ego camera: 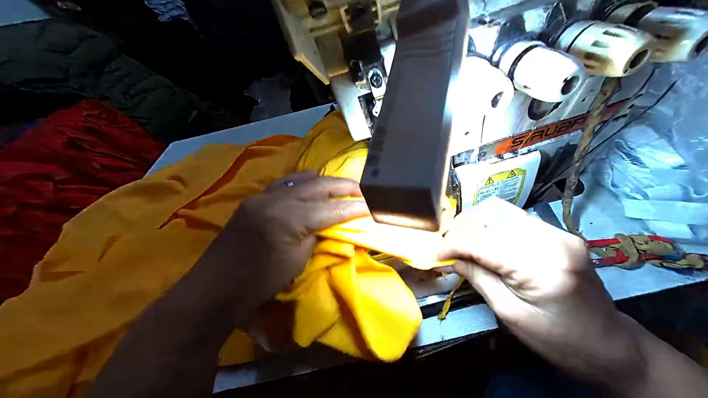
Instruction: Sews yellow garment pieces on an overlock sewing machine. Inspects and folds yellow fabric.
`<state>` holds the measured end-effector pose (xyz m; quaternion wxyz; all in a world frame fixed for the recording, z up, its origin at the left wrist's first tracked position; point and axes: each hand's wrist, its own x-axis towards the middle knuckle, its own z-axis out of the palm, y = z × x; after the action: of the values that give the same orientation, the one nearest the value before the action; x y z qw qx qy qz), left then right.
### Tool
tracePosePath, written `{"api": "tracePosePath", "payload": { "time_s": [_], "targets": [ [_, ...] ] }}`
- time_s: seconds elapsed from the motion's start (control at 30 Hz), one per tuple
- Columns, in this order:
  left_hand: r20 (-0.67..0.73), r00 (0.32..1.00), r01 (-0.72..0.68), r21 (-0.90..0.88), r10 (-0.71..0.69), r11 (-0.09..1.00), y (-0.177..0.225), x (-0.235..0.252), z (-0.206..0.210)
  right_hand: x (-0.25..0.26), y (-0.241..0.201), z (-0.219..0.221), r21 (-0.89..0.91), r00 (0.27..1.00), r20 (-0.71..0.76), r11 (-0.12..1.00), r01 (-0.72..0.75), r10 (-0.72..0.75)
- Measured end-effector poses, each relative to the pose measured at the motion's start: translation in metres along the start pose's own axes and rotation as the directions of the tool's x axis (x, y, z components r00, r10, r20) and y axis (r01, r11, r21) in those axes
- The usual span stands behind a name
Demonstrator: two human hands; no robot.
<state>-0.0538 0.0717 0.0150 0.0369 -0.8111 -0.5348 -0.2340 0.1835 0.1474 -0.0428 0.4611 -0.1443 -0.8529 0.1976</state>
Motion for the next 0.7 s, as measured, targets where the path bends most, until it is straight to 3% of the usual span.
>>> {"api": "tracePosePath", "payload": {
  "time_s": [0.07, 0.2, 0.3, 0.4, 0.47, 0.53, 0.7],
  "targets": [
    [0.018, 1.000, 0.011, 0.020, -0.011, 1.000, -0.033, -0.011, 0.002, 0.005, 0.002, 0.007, -0.008, 0.998, -0.012, 0.998, -0.064, 0.063],
    [0.009, 0.993, 0.117, 0.037, -0.118, 0.992, -0.055, -0.004, 0.002, 0.012, 0.005, 0.013, -0.109, 0.993, -0.010, 0.987, -0.115, 0.115],
    [-0.065, 0.996, 0.065, 0.067, -0.061, 0.996, -0.090, -0.009, 0.011, 0.009, 0.006, 0.013, -0.100, 0.990, 0.015, 0.985, -0.138, 0.140],
    [-0.147, 0.989, 0.006, 0.226, 0.028, 0.974, -0.132, -0.030, 0.025, 0.005, 0.004, 0.011, -0.093, 0.990, 0.030, 0.986, -0.137, 0.141],
    [-0.151, 0.979, 0.171, 0.219, -0.139, 0.961, -0.097, -0.036, 0.019, 0.002, 0.002, 0.007, -0.064, 0.987, 0.043, 0.987, -0.149, 0.152],
    [-0.163, 0.931, 0.359, 0.234, -0.328, 0.903, -0.023, -0.030, 0.005, -0.002, 0.001, 0.004, -0.011, 0.985, 0.055, 0.986, -0.164, 0.164],
    [-0.144, 0.902, 0.432, 0.300, -0.408, 0.850, 0.050, -0.065, 0.004, -0.010, -0.010, 0.000, 0.201, 0.991, 0.085, 0.972, -0.121, 0.106]
  ]
}}
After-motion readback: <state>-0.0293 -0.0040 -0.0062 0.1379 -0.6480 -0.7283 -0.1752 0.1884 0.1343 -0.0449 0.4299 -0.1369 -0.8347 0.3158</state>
